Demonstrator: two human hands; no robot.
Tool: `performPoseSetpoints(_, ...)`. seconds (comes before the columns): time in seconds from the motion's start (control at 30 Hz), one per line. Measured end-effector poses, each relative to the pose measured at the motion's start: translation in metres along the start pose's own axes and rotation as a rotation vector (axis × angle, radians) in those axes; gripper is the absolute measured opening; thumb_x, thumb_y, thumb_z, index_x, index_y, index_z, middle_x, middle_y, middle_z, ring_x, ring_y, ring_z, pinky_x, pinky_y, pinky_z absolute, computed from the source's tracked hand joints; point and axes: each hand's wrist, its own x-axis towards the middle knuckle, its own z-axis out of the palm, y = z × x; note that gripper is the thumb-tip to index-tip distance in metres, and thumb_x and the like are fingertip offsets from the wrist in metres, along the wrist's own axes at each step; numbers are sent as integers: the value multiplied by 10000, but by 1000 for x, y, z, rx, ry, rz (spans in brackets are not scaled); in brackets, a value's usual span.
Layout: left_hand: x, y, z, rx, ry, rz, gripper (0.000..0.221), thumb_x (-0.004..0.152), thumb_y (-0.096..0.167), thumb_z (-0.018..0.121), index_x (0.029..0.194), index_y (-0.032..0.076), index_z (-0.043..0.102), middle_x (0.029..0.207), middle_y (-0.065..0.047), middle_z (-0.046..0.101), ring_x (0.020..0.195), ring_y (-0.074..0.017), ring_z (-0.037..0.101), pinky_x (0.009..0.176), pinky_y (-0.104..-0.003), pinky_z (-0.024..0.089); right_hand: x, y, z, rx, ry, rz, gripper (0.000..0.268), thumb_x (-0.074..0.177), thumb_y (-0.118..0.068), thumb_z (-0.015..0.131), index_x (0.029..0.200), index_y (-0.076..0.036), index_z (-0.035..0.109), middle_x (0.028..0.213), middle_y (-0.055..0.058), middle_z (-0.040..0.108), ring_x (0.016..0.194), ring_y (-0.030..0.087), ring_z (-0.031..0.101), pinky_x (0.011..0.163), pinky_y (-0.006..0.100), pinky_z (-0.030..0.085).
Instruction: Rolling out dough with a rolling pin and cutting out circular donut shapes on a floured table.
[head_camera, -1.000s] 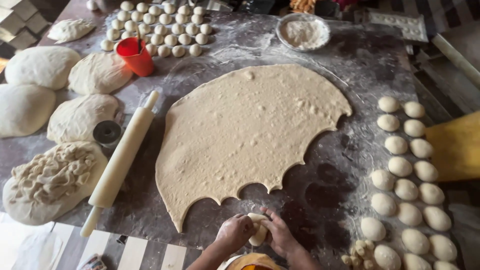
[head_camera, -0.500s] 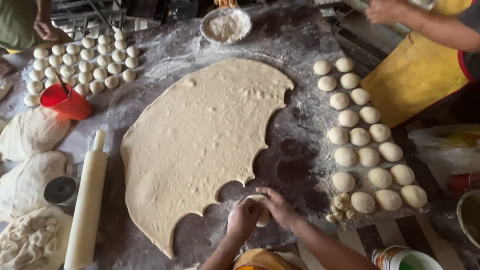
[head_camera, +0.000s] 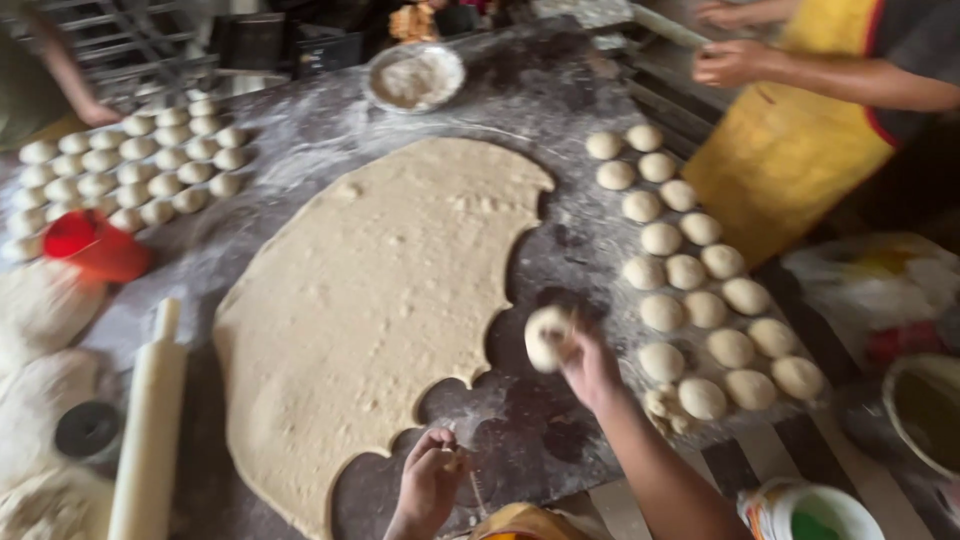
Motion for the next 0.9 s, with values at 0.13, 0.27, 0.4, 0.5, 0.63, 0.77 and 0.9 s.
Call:
performPoseSetpoints(0.13, 9, -26, -34, 63, 147, -106, 184, 814, -57, 576, 974, 25, 614, 832, -28, 589, 686, -143, 543, 635, -300, 467, 41, 25, -64, -118, 274, -323, 462, 983, -170, 603, 1410, -105, 440, 1295, 115, 602, 1108, 213, 636, 890, 350, 523)
performPoseSetpoints(0.27, 19, -44, -48, 360, 217, -184, 119, 926, 51, 637, 1007, -23, 684, 715, -46, 533, 584, -133, 465, 522, -284, 381, -2, 69, -109, -876, 393, -572, 435, 1004, -185, 639, 1400, -60, 509, 1265, 116, 700, 1157, 242, 671, 993, 391, 531)
performPoseSetpoints(0.4, 8, -38, -50, 529, 332, -350, 188, 906, 37, 611, 1053, -24, 711, 744, -68, 610, 619, -140, 541, 573, -277, 449, -97, 73, -136, -1202, 406, -531, 432, 907, -233, 682, 1320, -148, 585, 1345, 89, 664, 1080, 228, 705, 810, 363, 640)
performPoseSetpoints(0.5, 9, -47, -78, 511, 240, -354, 156, 901, 26, 623, 1039, -21, 676, 759, -61, 605, 616, -147, 535, 563, -295, 459, -120, 52, -156, -1688, 616, -593, 517, 977, -306, 726, 1443, -223, 517, 1389, 49, 624, 1218, 222, 658, 990, 380, 611)
performPoseSetpoints(0.63, 19, -47, -77, 535, 265, -355, 154, 905, 32, 652, 1051, -12, 678, 796, -64, 626, 659, -140, 565, 600, -282, 470, -115, 12, -156, -1799, 545, -37, 894, 830, -459, 806, 1532, -209, 312, 1551, 215, 313, 1322, 407, 485, 900, 438, 587)
performPoseSetpoints(0.77, 26, -35, -65, 699, 276, -282, 168, 919, 79, 687, 1047, -25, 717, 801, -66, 630, 693, -144, 582, 622, -290, 498, -84, 0, -156, -1823, 403, 12, 1012, 776, -452, 802, 1592, -214, 254, 1588, 198, 336, 1341, 375, 515, 1028, 478, 536)
performPoseSetpoints(0.9, 24, -14, -34, 754, 377, -273, 202, 901, 107, 693, 1087, 34, 728, 904, -70, 722, 771, -158, 670, 692, -314, 583, -41, 47, -269, -1894, 268, -253, 735, 840, -389, 774, 1470, -168, 467, 1410, 148, 605, 1307, 362, 577, 1061, 498, 507)
